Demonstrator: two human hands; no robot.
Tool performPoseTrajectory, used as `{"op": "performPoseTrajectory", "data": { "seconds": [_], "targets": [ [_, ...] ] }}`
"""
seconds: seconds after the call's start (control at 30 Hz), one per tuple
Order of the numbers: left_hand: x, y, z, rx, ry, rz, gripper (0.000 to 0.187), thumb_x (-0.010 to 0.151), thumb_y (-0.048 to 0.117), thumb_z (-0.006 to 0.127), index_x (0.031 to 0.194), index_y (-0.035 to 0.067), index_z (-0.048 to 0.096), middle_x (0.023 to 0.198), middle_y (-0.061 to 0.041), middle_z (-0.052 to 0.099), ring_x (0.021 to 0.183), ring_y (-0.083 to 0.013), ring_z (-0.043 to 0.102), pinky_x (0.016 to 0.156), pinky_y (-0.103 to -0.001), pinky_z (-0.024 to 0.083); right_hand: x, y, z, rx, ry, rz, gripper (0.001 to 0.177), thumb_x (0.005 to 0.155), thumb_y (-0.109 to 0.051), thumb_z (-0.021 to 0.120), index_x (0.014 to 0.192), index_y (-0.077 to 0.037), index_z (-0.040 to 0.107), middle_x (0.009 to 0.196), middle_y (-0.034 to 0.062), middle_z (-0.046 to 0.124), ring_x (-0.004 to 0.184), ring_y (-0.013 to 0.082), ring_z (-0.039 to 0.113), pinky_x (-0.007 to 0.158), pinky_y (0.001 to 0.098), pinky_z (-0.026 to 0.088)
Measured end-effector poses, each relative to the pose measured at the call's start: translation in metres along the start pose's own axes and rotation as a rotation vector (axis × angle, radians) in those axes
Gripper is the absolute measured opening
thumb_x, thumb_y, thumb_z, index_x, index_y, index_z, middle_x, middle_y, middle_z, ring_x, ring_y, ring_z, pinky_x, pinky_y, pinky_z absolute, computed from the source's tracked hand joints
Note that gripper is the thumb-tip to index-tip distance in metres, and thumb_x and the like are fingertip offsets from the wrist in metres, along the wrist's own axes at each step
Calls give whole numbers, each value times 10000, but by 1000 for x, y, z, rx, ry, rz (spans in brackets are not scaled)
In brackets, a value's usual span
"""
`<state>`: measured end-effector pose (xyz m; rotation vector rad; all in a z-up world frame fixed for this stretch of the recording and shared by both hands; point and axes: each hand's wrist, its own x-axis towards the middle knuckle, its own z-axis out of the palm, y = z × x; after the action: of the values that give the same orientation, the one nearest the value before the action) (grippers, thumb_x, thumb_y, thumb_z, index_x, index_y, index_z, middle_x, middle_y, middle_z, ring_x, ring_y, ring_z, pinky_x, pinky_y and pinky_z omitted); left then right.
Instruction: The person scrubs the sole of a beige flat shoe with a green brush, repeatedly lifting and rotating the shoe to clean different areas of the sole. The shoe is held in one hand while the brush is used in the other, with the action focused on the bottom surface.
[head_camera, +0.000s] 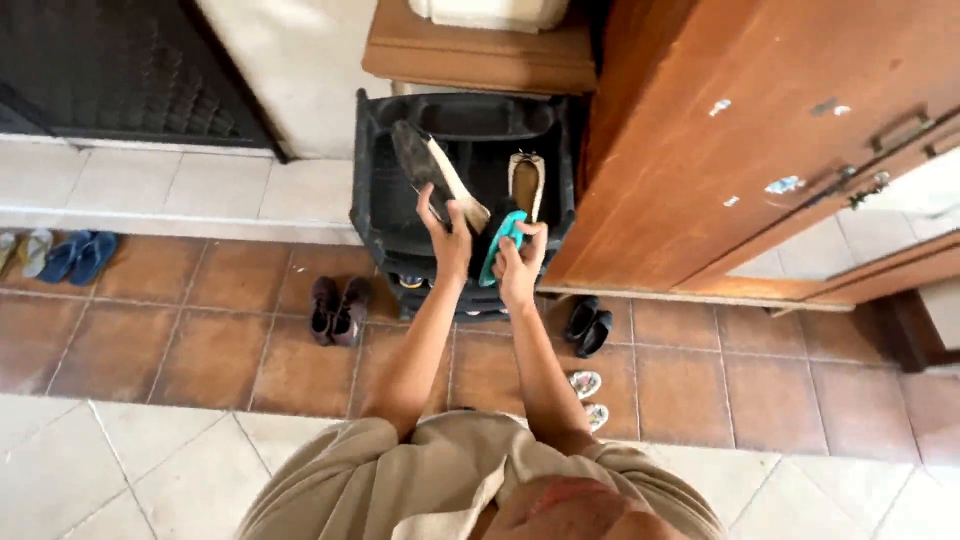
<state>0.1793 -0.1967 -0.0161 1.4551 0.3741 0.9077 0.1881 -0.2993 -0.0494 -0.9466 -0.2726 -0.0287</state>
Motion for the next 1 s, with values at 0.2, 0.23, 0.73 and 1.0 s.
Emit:
{"op": "performPoseTrajectory", "data": {
  "seconds": [0.2,0.23,0.73,1.0],
  "targets": [
    [-6,-4,17,-64,-165,-99,450,1095,384,498,1498,226,376,1617,-167,263,1536,-381,176,1258,-553,124,-19,-1,-37,-265,2,13,299,918,46,585,1133,-154,527,473,5,427,335,83,401,298,214,305],
    [-12,-7,18,-62,-188,-106,450,1095,384,498,1498,226,376,1617,-167,263,1536,-381,176,1258,-553,124,-22,-10,-32,-266,26,11,299,918,46,585,1133,-154,527,473,5,427,335,83,401,298,214,305],
    [-23,-52,40,-277,-636,-57,510,1045,-17,484,1494,222,440,1560,-140,325,1526,-303,182,1255,-512,95,-21,-57,-22,-203,376,-262,258,990,7,516,1170,-174,477,568,-23,357,380,35,331,317,195,287],
    [-19,-82,29,-336,-823,-87,482,1040,-28,468,1475,177,440,1567,-133,344,1524,-299,194,1244,-511,101,-38,-52,-3,-215,412,-130,292,962,39,533,1177,-157,501,583,-46,338,382,20,312,314,164,251]
  ]
}}
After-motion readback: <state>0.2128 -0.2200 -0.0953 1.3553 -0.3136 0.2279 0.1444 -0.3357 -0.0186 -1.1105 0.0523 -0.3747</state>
